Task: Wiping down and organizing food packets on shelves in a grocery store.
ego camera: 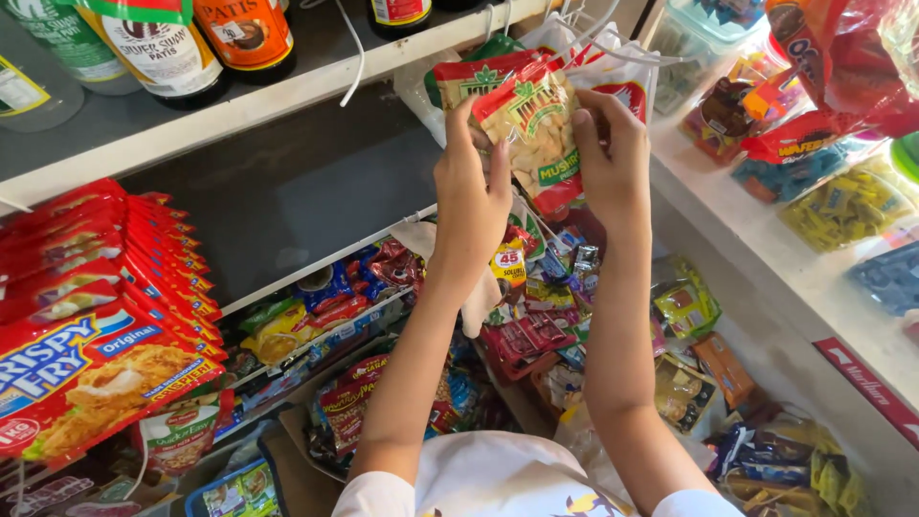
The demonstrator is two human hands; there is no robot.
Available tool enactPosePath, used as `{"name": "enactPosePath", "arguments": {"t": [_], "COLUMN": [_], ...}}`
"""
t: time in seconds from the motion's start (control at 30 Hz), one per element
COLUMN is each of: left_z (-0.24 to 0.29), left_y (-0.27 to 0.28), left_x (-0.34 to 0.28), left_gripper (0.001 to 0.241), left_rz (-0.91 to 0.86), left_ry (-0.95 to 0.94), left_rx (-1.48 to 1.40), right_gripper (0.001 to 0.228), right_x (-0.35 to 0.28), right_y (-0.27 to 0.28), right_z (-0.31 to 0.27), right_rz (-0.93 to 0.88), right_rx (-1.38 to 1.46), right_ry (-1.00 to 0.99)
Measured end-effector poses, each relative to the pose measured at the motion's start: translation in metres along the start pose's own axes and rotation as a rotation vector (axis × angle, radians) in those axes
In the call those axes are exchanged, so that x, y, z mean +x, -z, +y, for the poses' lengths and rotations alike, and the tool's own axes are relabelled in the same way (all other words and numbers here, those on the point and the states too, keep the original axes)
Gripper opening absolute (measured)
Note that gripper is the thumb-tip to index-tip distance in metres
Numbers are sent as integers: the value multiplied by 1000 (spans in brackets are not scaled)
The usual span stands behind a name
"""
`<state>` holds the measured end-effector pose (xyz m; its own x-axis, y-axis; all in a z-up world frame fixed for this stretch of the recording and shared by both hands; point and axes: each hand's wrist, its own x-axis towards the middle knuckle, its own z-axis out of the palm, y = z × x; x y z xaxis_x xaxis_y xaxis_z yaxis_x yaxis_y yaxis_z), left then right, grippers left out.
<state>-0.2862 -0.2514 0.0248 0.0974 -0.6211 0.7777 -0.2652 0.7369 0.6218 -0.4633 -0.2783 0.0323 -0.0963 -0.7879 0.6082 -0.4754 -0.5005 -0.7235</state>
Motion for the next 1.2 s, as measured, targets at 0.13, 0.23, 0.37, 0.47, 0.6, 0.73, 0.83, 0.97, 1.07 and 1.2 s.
{"name": "enactPosePath", "arguments": {"t": [0.13, 0.23, 0.37, 0.47, 0.6, 0.73, 0.83, 0.97, 1.07, 1.2], "left_z": [12, -13, -35, -31, -4, 8, 17, 20, 24, 36], "left_y": [1, -12, -23, -22, -15, -16, -15, -14, -17, -18], "left_x": [10, -3, -20, -18, -8, -5, 2, -1, 2, 10], "left_gripper": [49, 48, 44, 39, 34, 25, 28, 31, 28, 19], "left_rz": [-83, -57, -16, -6, -26, -11, 12, 19, 35, 48], "left_ry": [337, 277, 171, 133, 210, 143, 143, 126, 66, 15], "left_rx": [-91, -105, 4, -10, -204, -287, -286, -206, -221, -277], "right_gripper": [22, 22, 18, 17, 18, 24, 21, 21, 23, 24], "right_x": [7, 9, 5, 8, 8, 6, 8, 6, 10, 14], "right_y": [-3, -5, -13, -13, -2, 8, 13, 21, 31, 39], "right_z": [39, 54, 71, 73, 54, 44, 41, 30, 19, 0], "right_rz": [-13, 26, 71, 106, 87, 53, 133, 142, 127, 118], "right_rx": [171, 225, 322, 357, 546, 594, 677, 668, 678, 723], "right_ry": [34, 37, -20, -17, -51, -78, -79, -71, -23, -16]}}
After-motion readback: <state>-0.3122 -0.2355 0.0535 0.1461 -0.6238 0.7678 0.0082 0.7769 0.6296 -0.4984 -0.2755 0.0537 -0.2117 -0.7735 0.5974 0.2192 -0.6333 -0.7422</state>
